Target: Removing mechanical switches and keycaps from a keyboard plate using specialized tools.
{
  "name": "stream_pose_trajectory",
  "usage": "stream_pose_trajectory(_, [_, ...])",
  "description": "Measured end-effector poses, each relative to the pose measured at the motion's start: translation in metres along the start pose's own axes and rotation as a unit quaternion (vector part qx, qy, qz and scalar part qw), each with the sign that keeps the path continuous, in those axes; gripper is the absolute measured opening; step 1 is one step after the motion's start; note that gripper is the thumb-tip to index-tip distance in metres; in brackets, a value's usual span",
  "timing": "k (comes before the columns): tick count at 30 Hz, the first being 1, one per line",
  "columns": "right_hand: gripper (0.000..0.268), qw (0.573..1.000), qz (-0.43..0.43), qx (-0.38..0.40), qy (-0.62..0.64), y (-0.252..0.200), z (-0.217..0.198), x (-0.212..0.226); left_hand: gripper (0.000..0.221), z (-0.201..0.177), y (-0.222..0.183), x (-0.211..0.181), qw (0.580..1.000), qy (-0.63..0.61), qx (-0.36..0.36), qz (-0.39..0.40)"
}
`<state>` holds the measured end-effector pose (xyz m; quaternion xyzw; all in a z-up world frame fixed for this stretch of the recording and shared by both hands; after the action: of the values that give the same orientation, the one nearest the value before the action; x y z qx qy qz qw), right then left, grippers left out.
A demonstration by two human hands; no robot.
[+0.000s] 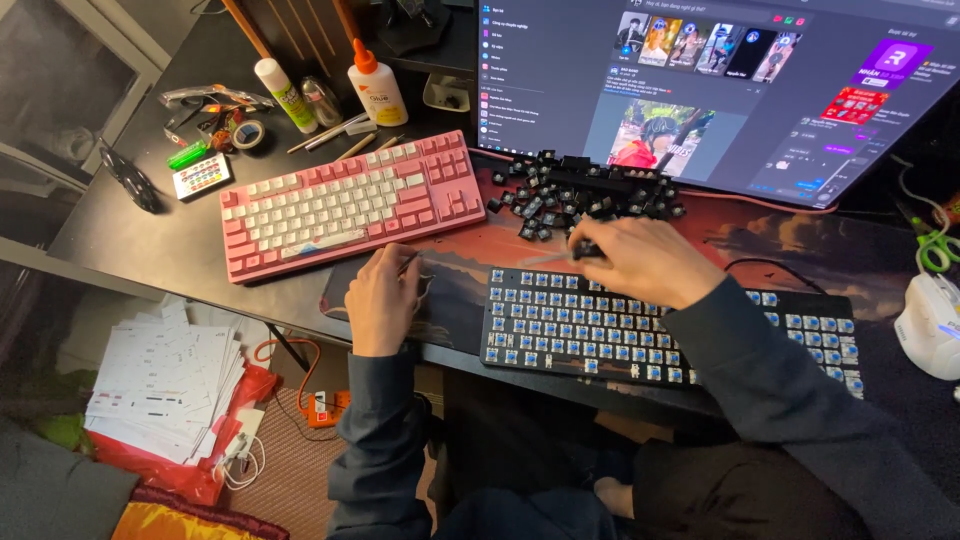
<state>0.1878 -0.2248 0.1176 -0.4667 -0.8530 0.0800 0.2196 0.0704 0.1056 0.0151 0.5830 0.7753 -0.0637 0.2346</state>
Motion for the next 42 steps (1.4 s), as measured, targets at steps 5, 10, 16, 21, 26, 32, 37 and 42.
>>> stream_pose_trajectory(5, [0.045, 0.997, 0.01, 0.053, 0.05, 0.025, 0.046, -0.022, 0.023, 0.017, -0.003, -0.051, 0.982, -0.162, 0.061, 0.075])
stream_pose_trajectory(10, [0.049, 0.994, 0.004, 0.054, 0.098, 0.041, 0.068, -0.04, 0.023, 0.049, -0.01, -0.069, 0.947, -0.294, 0.095, 0.084])
stream_pose_trajectory(16, [0.046, 0.994, -0.009, 0.064, 0.093, 0.042, 0.07, -0.041, 0.024, 0.055, -0.006, -0.065, 0.938, -0.315, 0.113, 0.088])
stream_pose_trajectory(21, [0.051, 0.983, -0.009, 0.096, 0.156, 0.012, 0.025, -0.028, 0.025, 0.052, -0.007, -0.069, 0.938, -0.308, 0.129, 0.093])
stream_pose_trajectory(26, [0.034, 0.973, 0.0, -0.022, 0.23, -0.007, -0.005, -0.058, 0.024, 0.053, -0.005, -0.073, 0.945, -0.286, 0.12, 0.105])
stream_pose_trajectory(32, [0.03, 0.922, -0.034, -0.159, 0.353, -0.03, 0.019, -0.079, 0.022, 0.041, -0.008, -0.074, 0.941, -0.296, 0.124, 0.103])
stream_pose_trajectory(37, [0.027, 0.884, -0.047, -0.222, 0.409, -0.045, 0.06, -0.109, 0.018, 0.028, -0.017, -0.1, 0.935, -0.314, 0.133, 0.102])
stream_pose_trajectory(42, [0.028, 0.897, -0.111, -0.277, 0.326, -0.085, 0.074, -0.115, 0.015, 0.043, -0.022, -0.118, 0.93, -0.34, 0.1, 0.102])
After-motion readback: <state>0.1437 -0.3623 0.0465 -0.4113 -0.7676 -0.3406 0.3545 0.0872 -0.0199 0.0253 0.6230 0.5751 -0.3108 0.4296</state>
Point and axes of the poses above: each hand's wrist, its own y-axis towards the middle knuckle, its own z-axis out of the palm, x = y × z, the point moved 7 cm from there along y, towards the middle knuckle, and after that the axes turned 7 degrees about z, right-handed, at the moved point
